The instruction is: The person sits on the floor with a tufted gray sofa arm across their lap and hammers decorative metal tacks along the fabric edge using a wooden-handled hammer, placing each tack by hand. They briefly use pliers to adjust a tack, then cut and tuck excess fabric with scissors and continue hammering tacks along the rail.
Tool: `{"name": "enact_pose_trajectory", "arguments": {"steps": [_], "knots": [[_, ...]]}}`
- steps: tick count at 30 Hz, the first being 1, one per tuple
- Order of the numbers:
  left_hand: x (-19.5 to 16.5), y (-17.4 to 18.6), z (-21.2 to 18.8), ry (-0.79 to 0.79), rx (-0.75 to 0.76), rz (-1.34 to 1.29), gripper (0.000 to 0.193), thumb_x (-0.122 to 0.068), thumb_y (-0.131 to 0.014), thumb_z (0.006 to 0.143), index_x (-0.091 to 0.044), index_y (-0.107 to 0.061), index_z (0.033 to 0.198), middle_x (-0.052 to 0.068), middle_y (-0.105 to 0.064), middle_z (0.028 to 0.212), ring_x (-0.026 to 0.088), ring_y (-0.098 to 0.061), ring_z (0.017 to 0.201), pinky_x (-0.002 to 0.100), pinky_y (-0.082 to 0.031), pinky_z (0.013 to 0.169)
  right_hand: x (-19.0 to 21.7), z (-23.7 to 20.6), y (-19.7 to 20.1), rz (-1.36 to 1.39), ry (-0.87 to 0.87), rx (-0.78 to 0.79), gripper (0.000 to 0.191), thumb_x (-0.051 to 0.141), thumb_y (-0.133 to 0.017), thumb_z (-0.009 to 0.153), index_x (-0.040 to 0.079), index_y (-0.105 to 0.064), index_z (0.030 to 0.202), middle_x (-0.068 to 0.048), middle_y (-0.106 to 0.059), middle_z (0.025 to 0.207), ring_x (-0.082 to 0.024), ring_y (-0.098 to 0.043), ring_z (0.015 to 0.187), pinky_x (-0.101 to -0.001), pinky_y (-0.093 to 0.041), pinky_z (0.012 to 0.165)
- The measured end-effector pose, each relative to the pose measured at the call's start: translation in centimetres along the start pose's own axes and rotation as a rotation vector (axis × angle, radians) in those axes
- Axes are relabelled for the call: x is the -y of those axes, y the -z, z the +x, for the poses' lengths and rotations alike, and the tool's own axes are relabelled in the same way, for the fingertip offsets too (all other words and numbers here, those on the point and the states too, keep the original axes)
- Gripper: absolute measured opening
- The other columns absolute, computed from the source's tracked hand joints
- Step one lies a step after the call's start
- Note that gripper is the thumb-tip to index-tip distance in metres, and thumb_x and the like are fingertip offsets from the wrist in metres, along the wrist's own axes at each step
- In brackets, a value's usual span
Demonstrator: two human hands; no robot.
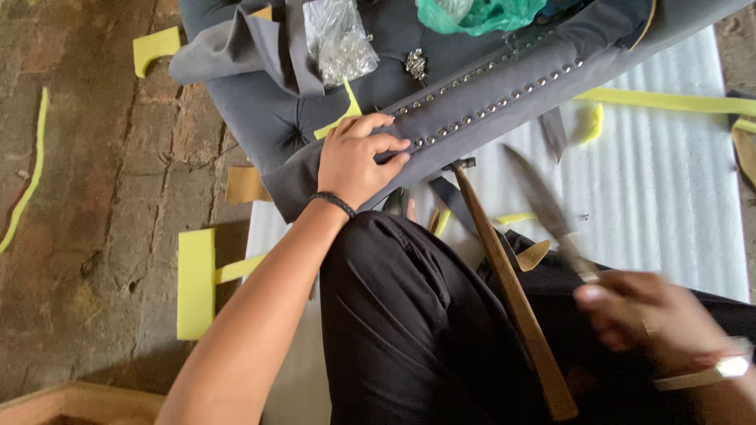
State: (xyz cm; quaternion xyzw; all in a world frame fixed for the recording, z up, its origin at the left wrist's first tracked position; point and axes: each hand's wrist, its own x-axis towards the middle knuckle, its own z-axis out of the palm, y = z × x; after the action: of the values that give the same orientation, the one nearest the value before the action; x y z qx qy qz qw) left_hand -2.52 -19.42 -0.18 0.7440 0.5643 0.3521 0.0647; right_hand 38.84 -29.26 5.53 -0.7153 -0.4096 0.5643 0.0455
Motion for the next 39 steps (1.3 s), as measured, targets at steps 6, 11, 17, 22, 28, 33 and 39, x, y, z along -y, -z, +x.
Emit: {"name": "enact_pose_trajectory", "arguments": {"steps": [6,11,17,22,28,33,39], "knots": [[-0.2,0.1,-0.1,0.01,0.004,-0.001,0.009,-0.029,-0.083,0.08,-0.025,-0.084,0.088,-0.004,-0.07,0.12,0.024,-0.061,0.113,0.041,-0.046,0.097,2.0,0.8,-8.4,0.098,0.158,0.206,0.057,0.054,-0.066,0.083,-0.002,-0.064,0.073,-0.008,-0.054,0.054,-0.018,-0.053,0.045,-0.0318,-0.043,0.042],[0.1,0.0,-0.2,0.002,-0.013,0.006,0.007,-0.028,-0.081,0.081,-0.025,-0.083,0.087,-0.004,-0.07,0.121,0.023,-0.061,0.114,0.041,-0.047,0.098,2.5,1.7,-10.3,0.286,0.058,0.209,0.053,0.051,-0.07,0.084,0.0,-0.063,0.077,-0.007,-0.052,0.055,-0.018,-0.048,0.044,-0.0321,-0.037,0.04],[0.1,-0.4,-0.1,0.004,-0.006,-0.006,0.007,-0.027,-0.08,0.081,-0.025,-0.083,0.087,-0.005,-0.07,0.122,0.022,-0.061,0.113,0.041,-0.047,0.098,2.1,2.0,-10.7,0.342,0.152,0.252,0.053,0.053,-0.069,0.084,0.001,-0.062,0.076,-0.006,-0.051,0.054,-0.016,-0.048,0.042,-0.0299,-0.037,0.039],[0.1,-0.2,0.0,0.009,-0.006,-0.007,0.005,-0.026,-0.081,0.08,-0.025,-0.083,0.084,-0.005,-0.069,0.121,0.022,-0.06,0.115,0.041,-0.046,0.098,2.0,2.6,-10.7,0.397,0.119,0.248,0.05,0.051,-0.07,0.084,0.002,-0.06,0.076,-0.005,-0.051,0.055,-0.015,-0.046,0.042,-0.0293,-0.036,0.038],[0.0,-0.1,0.0,0.024,0.011,-0.009,0.005,-0.027,-0.081,0.081,-0.025,-0.083,0.084,-0.005,-0.069,0.122,0.022,-0.06,0.116,0.042,-0.045,0.099,1.6,3.4,-10.7,0.408,0.116,0.221,0.05,0.051,-0.07,0.084,0.002,-0.061,0.074,-0.005,-0.05,0.054,-0.015,-0.043,0.04,-0.0297,-0.033,0.036],[0.1,-0.1,0.1,0.02,0.009,-0.009,0.005,-0.027,-0.081,0.081,-0.025,-0.083,0.084,-0.005,-0.069,0.122,0.022,-0.06,0.116,0.042,-0.045,0.1,1.1,4.3,-11.3,0.435,0.198,0.268,0.048,0.047,-0.071,0.086,0.001,-0.063,0.076,-0.004,-0.051,0.053,-0.014,-0.044,0.039,-0.0285,-0.034,0.035],[0.2,-0.2,0.1,0.02,0.015,0.004,0.005,-0.027,-0.081,0.08,-0.025,-0.083,0.084,-0.005,-0.069,0.122,0.024,-0.06,0.116,0.042,-0.044,0.1,0.8,5.5,-13.1,0.18,0.213,0.085,0.041,0.037,-0.079,0.083,-0.002,-0.068,0.074,-0.004,-0.054,0.052,-0.013,-0.047,0.038,-0.0293,-0.036,0.037]]}}
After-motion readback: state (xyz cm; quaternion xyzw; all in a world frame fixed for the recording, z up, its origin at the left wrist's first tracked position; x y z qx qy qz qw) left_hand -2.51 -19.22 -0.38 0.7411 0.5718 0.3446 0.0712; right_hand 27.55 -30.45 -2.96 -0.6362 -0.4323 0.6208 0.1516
